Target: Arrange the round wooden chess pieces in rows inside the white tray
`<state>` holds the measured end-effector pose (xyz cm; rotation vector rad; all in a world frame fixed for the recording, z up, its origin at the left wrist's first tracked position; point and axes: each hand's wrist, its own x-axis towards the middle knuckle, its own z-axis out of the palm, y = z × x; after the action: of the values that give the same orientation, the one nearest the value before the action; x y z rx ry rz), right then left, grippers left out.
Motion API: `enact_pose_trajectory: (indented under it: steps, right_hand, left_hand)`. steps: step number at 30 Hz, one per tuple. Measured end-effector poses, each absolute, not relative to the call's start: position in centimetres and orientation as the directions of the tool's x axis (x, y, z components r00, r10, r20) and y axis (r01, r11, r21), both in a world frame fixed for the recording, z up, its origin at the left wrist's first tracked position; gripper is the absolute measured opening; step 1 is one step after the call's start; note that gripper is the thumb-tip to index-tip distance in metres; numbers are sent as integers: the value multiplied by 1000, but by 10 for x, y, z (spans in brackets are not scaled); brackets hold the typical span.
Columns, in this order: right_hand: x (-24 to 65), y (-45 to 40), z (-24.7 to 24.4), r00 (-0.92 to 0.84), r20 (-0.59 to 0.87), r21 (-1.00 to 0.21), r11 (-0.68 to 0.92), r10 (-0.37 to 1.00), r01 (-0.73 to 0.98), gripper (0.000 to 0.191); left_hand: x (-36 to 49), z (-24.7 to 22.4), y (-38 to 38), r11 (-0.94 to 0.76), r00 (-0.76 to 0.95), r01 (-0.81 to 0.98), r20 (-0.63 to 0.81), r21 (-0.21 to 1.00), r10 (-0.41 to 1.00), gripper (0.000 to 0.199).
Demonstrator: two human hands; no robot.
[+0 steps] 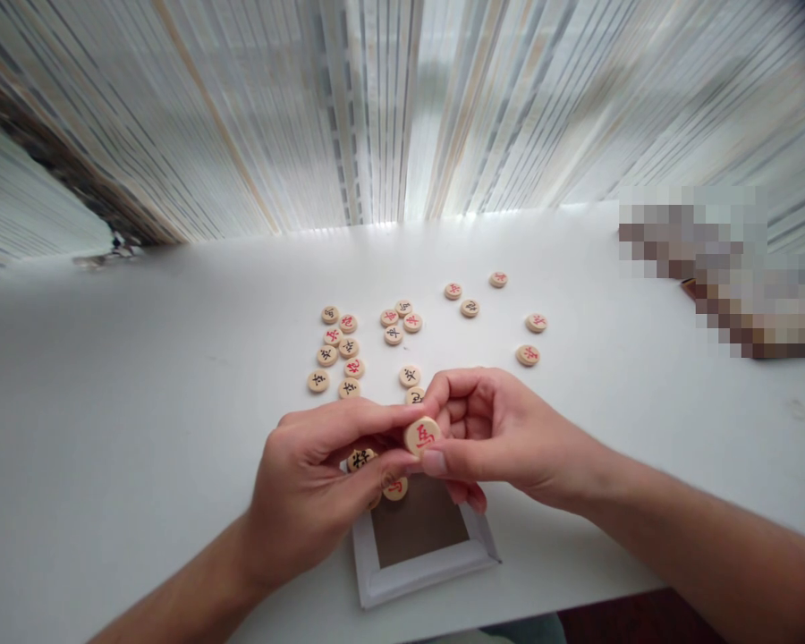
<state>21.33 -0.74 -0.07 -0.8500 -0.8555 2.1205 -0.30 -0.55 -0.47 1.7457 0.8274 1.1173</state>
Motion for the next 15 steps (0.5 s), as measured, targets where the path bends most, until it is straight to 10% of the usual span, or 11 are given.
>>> enact_pose_trajectory:
  steps: [15]
  right_hand:
    - [209, -10, 8, -455, -322, -851, -465, 830, -246, 45]
  left_hand:
    - [-3, -5, -6, -405, 414, 91, 335, 910, 847, 35]
